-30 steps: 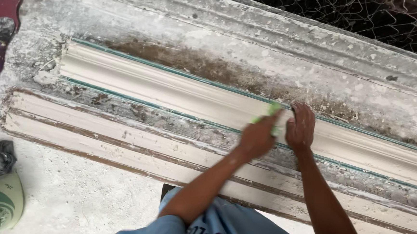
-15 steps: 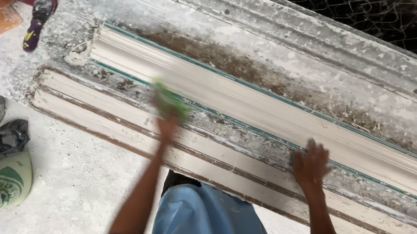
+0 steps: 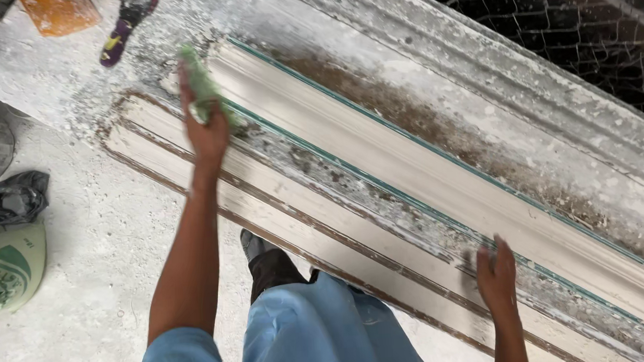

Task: The person scrapes dust and debris from long white molding pieces using a scraper, then brushes the surfaces with a green brush to remove remaining residue. The person handles the molding pieces one at a time, working along their length.

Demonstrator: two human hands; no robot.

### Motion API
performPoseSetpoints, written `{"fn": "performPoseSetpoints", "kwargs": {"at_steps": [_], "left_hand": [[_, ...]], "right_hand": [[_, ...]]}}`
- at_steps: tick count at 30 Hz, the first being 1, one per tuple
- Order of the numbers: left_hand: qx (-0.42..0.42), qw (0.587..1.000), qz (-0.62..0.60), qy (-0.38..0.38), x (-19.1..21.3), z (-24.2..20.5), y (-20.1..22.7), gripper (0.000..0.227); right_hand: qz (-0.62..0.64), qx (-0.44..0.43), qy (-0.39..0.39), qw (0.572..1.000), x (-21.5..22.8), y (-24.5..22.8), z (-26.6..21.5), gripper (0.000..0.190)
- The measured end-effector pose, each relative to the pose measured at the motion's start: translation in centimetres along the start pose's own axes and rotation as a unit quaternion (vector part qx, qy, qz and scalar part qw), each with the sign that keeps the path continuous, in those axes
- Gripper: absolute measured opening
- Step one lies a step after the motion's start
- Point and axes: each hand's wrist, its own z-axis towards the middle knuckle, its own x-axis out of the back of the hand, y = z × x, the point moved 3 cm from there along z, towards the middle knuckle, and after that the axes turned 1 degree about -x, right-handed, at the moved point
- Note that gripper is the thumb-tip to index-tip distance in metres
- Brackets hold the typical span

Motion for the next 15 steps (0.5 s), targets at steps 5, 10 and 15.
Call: {"fn": "performPoseSetpoints", "kwargs": {"at_steps": [5, 10, 15], "left_hand": [[0.052, 0.931, 0.23, -0.277, -7.4, -5.6, 6.2, 0.058], [0.192, 0.803, -0.114, -0.552, -18.6, -16.7, 13.6, 0.083], [-0.049, 0.95, -0.079, -0.299, -1.1, -1.1, 2.6, 0.082]], "right_hand": [[-0.019, 0.004, -0.004, 1.0, -8.1, -2.9, -0.9, 0.072], [-0.014, 0.053, 0.035, 0.998, -16.6, -13.0, 1.5, 0.066], [-0.009, 0.016, 0.039, 0.999, -16.9, -17.2, -2.9, 0.069]]}}
